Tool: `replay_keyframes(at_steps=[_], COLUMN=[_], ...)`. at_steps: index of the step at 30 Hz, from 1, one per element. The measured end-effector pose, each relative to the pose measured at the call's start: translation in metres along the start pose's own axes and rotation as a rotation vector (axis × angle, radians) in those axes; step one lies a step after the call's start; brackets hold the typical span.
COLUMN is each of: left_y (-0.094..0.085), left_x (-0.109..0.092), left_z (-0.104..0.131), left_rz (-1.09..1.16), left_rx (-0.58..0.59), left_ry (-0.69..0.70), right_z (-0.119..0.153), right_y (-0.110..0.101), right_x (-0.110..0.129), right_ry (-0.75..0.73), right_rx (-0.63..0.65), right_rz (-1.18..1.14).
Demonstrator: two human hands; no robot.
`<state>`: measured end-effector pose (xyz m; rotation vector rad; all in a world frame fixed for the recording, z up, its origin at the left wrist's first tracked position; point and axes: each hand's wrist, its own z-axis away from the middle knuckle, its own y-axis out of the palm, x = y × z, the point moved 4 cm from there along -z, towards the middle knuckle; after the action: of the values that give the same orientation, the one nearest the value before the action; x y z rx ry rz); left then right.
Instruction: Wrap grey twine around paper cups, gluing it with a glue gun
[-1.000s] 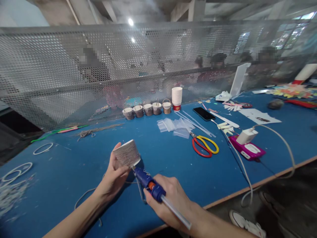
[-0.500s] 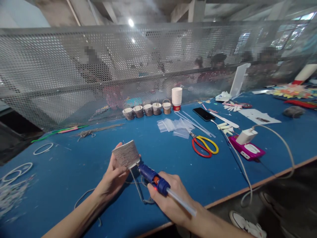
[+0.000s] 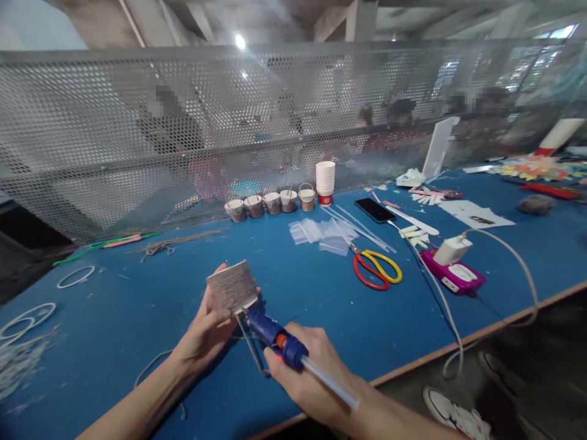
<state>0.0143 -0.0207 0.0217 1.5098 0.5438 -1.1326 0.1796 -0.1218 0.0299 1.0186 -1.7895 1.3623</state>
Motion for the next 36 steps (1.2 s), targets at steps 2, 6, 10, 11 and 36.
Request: replay_keyframes(at_steps=[2, 6, 10, 11, 36], left_y=[-0.001, -0.001, -0.001, -0.001, -0.003], left_x=[0.000, 0.000, 0.001, 0.001, -0.001], left_z=[0.000, -0.001, 0.000, 0.000, 0.000], left_rz=[0.002, 0.012, -0.007, -0.011, 0.012], left_rx=[0.009, 0.042, 0.040, 0.042, 0.048], left_ry=[-0.002, -0.007, -0.010, -0.010, 0.009], right_z=[0.000, 0.000, 0.002, 0.003, -0.029], right_y=[-0.002, -0.009, -0.006, -0.004, -0.031], right_x=[0.000, 0.000, 0.005, 0.006, -0.021], right_ry=[0.011, 0.062, 0.029, 0.017, 0.162], right_rx=[-0.013, -0.021, -0.010, -0.010, -0.055], right_rz=[0.005, -0.022, 0.003, 0.011, 0.045])
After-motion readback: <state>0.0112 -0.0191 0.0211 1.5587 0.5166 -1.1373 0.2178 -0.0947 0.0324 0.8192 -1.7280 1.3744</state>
